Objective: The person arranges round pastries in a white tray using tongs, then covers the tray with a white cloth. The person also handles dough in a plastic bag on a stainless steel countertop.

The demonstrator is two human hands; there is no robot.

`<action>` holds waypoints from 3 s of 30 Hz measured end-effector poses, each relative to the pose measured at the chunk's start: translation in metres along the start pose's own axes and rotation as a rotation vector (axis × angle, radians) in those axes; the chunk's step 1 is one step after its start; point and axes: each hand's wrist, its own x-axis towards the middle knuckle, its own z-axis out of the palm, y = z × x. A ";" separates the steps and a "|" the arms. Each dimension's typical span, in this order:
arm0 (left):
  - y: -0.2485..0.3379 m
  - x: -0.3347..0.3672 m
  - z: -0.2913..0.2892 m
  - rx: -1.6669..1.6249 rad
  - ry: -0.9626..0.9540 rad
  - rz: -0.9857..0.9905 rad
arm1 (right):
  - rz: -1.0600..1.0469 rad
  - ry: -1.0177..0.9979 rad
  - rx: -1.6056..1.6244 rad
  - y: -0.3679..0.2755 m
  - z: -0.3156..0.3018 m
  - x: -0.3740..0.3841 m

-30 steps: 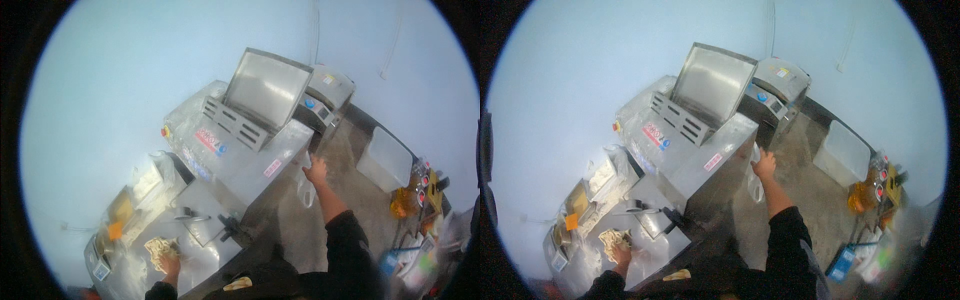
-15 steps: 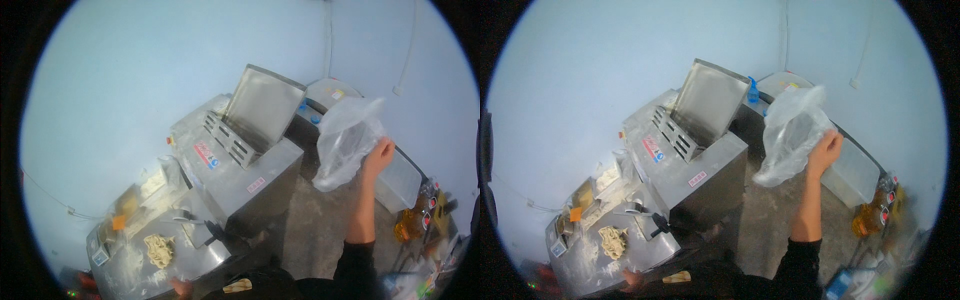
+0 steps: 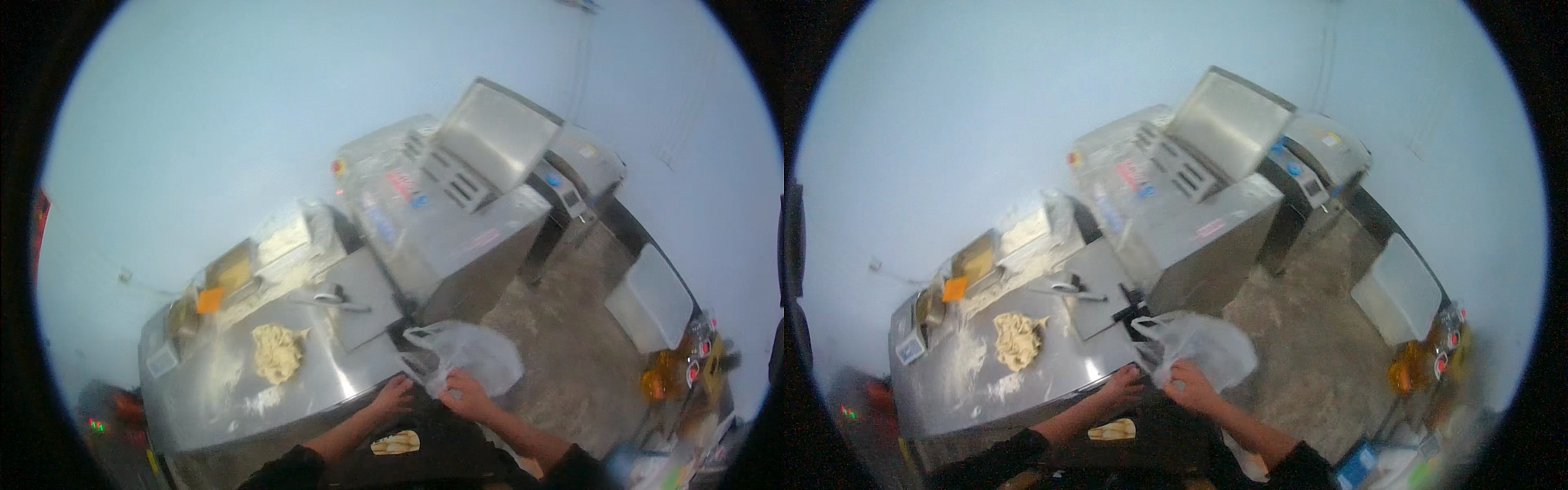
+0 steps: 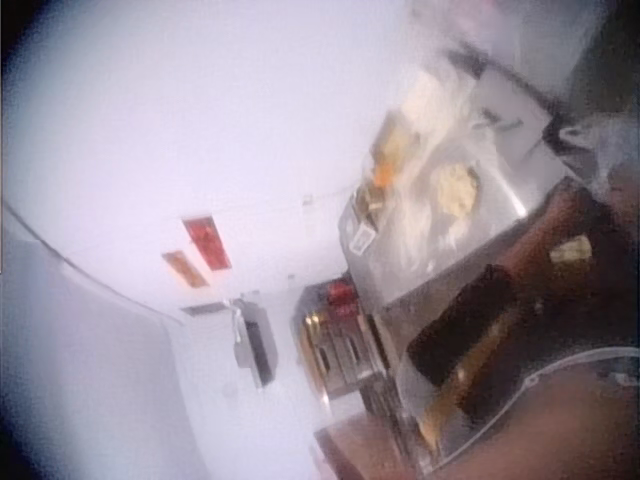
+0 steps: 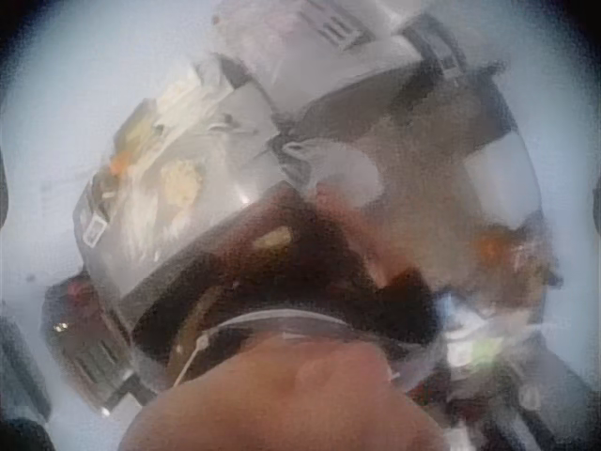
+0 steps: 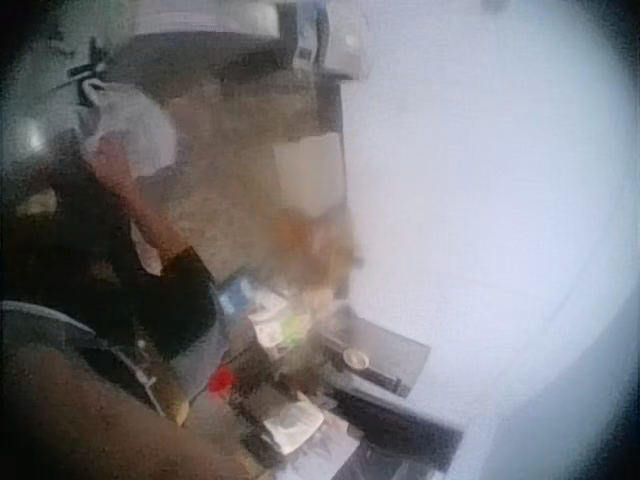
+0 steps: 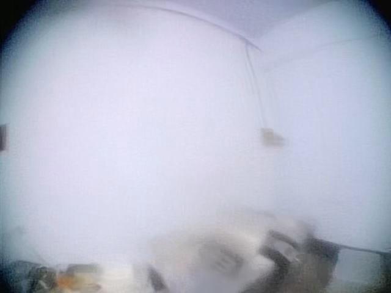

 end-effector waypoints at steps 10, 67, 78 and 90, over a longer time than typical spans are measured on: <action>-0.077 -0.085 -0.197 0.067 0.627 0.555 | -0.286 -0.554 0.397 -0.153 0.208 0.022; 0.149 -0.262 -0.520 -0.098 0.576 0.679 | -0.111 -0.340 0.554 -0.351 0.313 0.485; 0.135 -0.257 -0.529 0.053 0.715 0.851 | 0.710 -1.077 0.883 -0.193 0.523 0.477; 0.076 -0.242 -0.496 0.475 0.437 0.605 | 0.860 -0.403 1.409 -0.143 0.551 0.463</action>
